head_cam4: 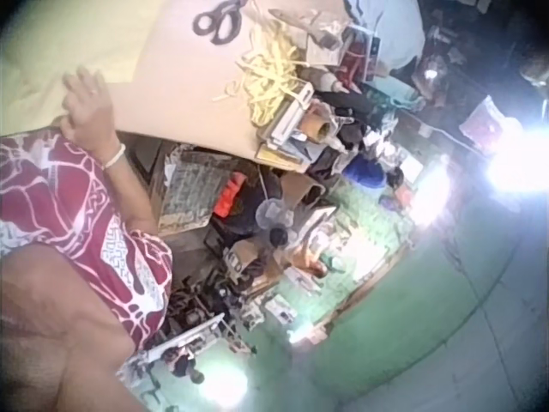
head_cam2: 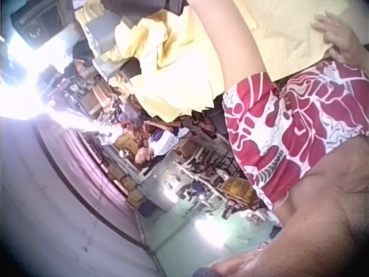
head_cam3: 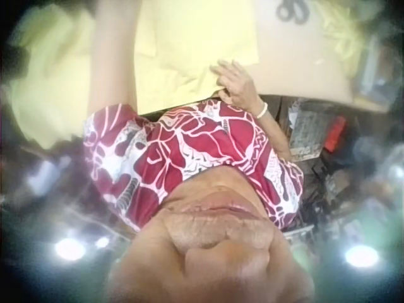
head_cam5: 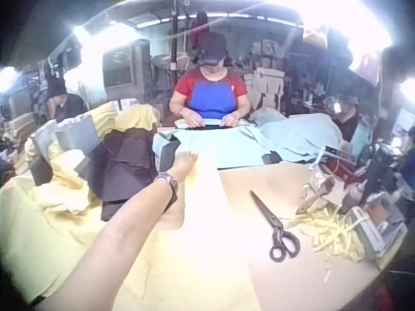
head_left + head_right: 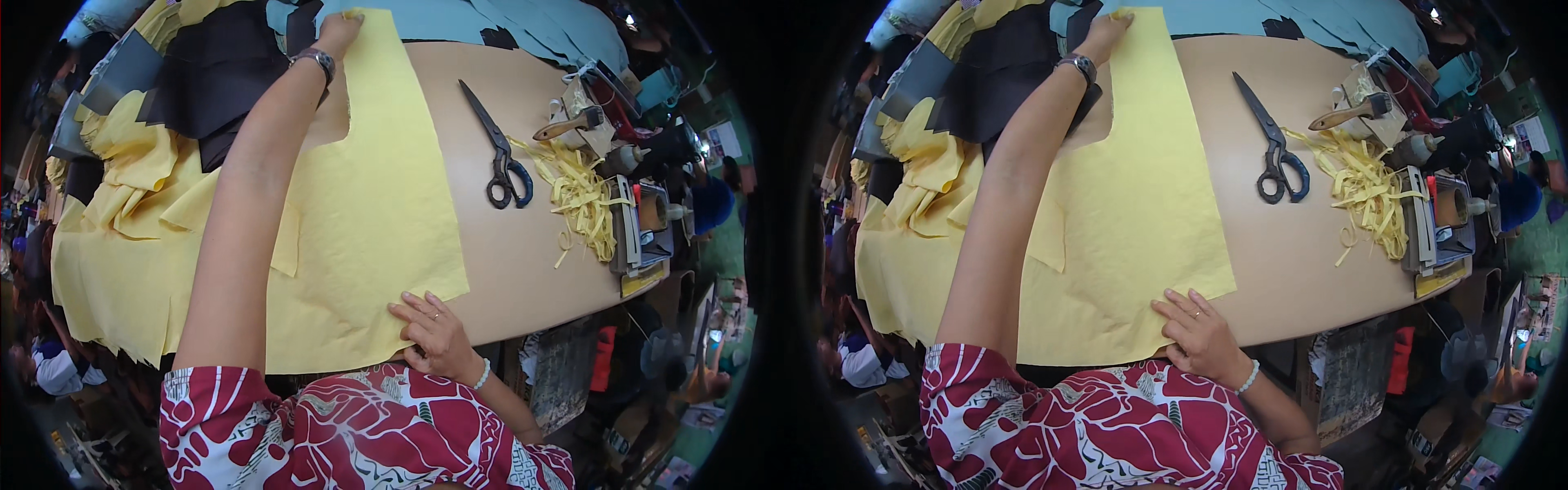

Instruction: The person uses shears to cut a shape out of a yellow piece of fabric on a workshop table, turning the fabric and trimming the edges to match a pattern.

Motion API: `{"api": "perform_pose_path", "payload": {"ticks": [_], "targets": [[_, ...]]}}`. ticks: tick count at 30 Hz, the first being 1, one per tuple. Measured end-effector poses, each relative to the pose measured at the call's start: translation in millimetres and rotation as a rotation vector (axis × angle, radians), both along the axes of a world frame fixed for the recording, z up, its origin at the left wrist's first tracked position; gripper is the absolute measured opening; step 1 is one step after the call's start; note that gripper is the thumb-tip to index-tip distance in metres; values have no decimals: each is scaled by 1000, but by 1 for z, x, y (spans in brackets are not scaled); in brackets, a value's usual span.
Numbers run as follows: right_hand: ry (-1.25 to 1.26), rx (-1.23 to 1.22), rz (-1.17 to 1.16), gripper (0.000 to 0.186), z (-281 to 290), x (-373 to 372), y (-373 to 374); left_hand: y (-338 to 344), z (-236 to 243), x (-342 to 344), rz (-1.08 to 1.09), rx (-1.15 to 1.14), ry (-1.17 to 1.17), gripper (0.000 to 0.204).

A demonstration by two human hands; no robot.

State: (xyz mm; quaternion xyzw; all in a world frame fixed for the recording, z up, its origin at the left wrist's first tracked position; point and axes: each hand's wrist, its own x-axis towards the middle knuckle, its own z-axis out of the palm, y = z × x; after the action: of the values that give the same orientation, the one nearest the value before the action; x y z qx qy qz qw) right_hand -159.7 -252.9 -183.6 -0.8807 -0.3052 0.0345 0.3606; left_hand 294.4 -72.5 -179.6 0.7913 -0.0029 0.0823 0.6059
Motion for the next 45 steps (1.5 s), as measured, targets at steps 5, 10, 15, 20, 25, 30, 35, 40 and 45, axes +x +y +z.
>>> {"api": "perform_pose_path", "payload": {"ticks": [5, 10, 15, 20, 25, 30, 35, 40, 45], "targets": [[-29, 40, 32, 14, 3, -1, 9, 19, -18, -32, 367, 719, -436, 46], [-79, 300, -137, 21, 9, 10, 1, 24, -12, -76, 106, 1049, -776, 37], [-333, 40, -610, 20, 28, 93, -43, -14, 46, -259, -631, 837, -166, 41], [-259, -427, -735, 28, 12, 156, -68, -48, 17, -390, -751, 810, -407, 44], [-130, -401, -779, 20, 8, 174, -76, -59, 0, -416, -654, 810, -355, 40], [590, 71, -630, 15, 36, 160, -115, -61, -2, -421, -629, 880, -403, 36], [856, 364, -485, 20, 54, 42, -107, -62, -7, -419, -501, 794, -470, 30], [1124, 264, -725, 28, 65, -56, -97, -62, -12, -415, -549, 750, -479, 23], [1141, 392, -669, 33, 52, -120, -100, -64, -12, -416, -553, 697, -532, 21]]}}
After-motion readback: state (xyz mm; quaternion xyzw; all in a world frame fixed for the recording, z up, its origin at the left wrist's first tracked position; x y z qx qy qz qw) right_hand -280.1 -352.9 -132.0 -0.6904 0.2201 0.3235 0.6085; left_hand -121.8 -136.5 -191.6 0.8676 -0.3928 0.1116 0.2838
